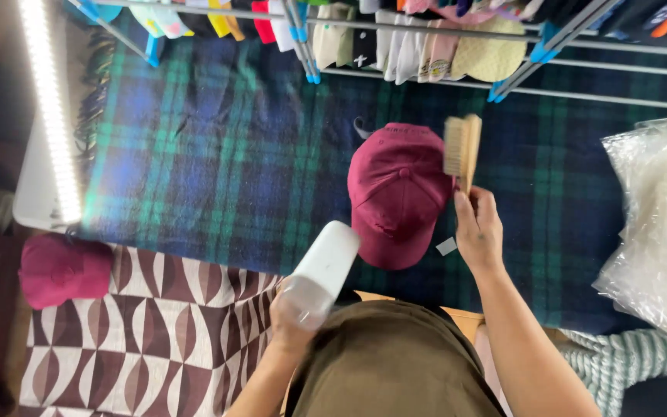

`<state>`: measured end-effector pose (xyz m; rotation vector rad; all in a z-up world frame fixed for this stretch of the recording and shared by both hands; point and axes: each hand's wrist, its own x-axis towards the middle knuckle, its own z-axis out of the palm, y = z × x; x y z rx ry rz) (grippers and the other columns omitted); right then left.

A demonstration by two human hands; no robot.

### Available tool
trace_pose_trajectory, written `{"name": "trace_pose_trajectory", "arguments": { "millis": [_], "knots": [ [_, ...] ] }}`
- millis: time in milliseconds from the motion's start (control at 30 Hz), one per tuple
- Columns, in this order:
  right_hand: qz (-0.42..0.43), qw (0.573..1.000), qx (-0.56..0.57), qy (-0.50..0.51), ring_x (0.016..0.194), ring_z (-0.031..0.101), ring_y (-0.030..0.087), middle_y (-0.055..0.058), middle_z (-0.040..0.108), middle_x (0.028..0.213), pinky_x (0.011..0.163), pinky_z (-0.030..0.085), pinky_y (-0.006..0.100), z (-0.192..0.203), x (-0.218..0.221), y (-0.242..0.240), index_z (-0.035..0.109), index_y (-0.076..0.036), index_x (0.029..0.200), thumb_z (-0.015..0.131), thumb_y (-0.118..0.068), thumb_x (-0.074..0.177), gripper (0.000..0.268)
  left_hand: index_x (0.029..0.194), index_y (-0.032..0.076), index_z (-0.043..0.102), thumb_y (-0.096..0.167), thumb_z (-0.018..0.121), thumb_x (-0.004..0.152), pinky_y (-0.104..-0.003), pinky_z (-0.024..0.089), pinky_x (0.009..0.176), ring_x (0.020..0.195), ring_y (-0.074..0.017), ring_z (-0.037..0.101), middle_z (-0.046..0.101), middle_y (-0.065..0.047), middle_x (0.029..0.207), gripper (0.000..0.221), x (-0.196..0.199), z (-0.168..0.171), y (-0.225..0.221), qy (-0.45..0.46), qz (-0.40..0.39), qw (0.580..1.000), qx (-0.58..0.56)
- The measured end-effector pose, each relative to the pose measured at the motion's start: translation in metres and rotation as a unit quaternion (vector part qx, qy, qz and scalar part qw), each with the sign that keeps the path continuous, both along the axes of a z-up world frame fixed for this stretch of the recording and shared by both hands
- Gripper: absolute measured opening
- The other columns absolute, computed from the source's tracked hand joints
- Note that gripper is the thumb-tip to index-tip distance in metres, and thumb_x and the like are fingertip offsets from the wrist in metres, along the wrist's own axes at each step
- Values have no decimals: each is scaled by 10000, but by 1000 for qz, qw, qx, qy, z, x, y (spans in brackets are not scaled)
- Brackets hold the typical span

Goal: Using a handheld steamer and a brush to clean and reshape a maroon baseball cap.

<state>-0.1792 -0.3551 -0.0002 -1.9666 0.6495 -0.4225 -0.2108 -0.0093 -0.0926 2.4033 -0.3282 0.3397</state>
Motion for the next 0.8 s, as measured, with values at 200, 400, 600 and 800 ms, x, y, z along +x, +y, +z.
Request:
{"name": "trace_pose_trajectory", "arguments": {
  "millis": [200, 400, 600, 800],
  "knots": [
    [-95, 991, -6, 91, 643, 678, 213, 46, 659, 824, 611, 550, 345, 28, -35, -25, 687, -157, 1164, 729, -344, 1072, 213, 1095, 298, 623, 408, 771, 789, -280, 553, 711, 762, -163, 679, 647, 60, 833, 357, 33, 42, 7, 64, 14, 998, 20],
    [137, 949, -284, -14, 871, 704, 396, 168, 717, 908, 701, 563, 480, 17, 3, -82, 754, -74, 1131, 687, -247, 1103, 188, 1157, 300, 604, 406, 772, 779, -297, 556, 747, 828, -184, 677, 654, 43, 907, 427, 81, 79, -16, 137, -9, 990, 42],
    [160, 962, -220, -18, 895, 710, 409, 164, 744, 939, 734, 567, 482, 84, 40, -44, 767, -113, 1124, 740, -227, 993, 176, 1220, 302, 584, 405, 773, 770, -315, 559, 784, 893, -206, 676, 660, 26, 982, 499, 115, 118, -25, 192, 2, 979, 65],
    [120, 871, -328, 345, 999, 668, 466, 162, 705, 1147, 741, 526, 595, 100, 116, -79, 679, -136, 1249, 442, -436, 1105, 408, 1283, 304, 565, 403, 774, 760, -332, 562, 821, 958, -228, 675, 667, 9, 1056, 572, 140, 154, -30, 269, -11, 958, 97]
  ]
}}
